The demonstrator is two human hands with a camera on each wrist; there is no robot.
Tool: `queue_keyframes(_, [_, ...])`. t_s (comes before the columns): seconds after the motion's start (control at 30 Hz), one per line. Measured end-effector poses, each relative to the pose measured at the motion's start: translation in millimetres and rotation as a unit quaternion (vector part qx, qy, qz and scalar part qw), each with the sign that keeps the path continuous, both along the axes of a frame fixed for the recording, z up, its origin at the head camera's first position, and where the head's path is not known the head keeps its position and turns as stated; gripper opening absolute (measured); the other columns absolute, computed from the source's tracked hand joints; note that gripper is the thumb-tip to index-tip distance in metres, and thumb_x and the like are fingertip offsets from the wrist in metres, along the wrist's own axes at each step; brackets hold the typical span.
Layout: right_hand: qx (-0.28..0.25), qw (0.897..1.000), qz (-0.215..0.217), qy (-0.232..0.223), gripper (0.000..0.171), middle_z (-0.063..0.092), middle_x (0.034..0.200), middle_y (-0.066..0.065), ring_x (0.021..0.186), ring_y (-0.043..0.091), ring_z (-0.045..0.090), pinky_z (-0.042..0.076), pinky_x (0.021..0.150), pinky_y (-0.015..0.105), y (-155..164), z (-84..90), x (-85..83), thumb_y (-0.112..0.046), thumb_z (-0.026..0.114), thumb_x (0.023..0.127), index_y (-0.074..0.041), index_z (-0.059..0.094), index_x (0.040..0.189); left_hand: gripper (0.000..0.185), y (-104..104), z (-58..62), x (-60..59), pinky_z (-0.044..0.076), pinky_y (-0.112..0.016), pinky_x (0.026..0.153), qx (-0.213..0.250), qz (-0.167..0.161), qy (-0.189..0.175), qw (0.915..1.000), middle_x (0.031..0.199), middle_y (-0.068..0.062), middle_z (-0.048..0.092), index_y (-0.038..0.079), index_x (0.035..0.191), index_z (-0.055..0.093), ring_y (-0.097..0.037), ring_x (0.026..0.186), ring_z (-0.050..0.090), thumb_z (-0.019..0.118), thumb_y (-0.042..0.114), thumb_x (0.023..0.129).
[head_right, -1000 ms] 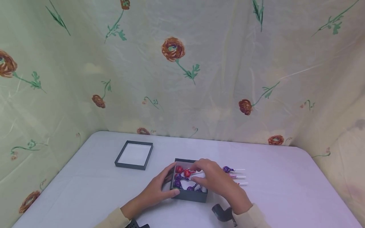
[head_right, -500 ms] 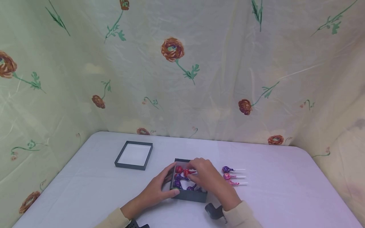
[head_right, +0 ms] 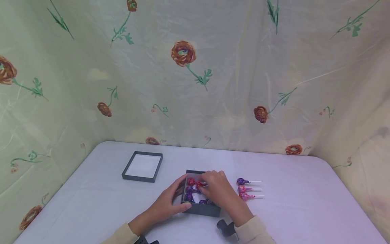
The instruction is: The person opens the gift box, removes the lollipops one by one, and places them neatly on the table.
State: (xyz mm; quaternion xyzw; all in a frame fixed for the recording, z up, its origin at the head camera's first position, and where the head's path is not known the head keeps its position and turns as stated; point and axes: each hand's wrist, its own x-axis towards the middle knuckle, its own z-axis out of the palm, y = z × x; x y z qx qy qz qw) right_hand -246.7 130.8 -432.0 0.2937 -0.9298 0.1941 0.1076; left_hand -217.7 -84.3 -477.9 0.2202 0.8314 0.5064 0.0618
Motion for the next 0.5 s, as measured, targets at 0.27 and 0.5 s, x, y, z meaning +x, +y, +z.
queue_keyframes(0.27, [0.027,0.999,-0.032,-0.027,0.026,0.071,0.093,-0.002,0.088,0.014,0.063,0.036,0.075,0.033,-3.7,-0.9,1.4,-0.019,0.08,0.078,-0.012,0.072,0.102,0.084,-0.4,-2.7,-0.8,0.036,-0.039,0.11,0.0,-0.001,0.001,1.0,0.156,0.002,0.027,0.037,0.152,0.02,-0.021,0.139,0.034,0.069,0.047,0.085])
queue_keyframes(0.5, [0.026,0.999,-0.028,-0.024,0.029,0.071,0.091,-0.003,0.087,0.013,0.063,0.036,0.074,0.032,-4.1,-1.2,1.2,-0.02,0.082,0.077,-0.013,0.072,0.103,0.083,0.0,-1.7,-0.5,0.036,-0.04,0.11,-0.007,0.005,-0.001,1.0,0.156,0.003,0.028,0.039,0.152,0.02,-0.019,0.138,0.036,0.069,0.048,0.085])
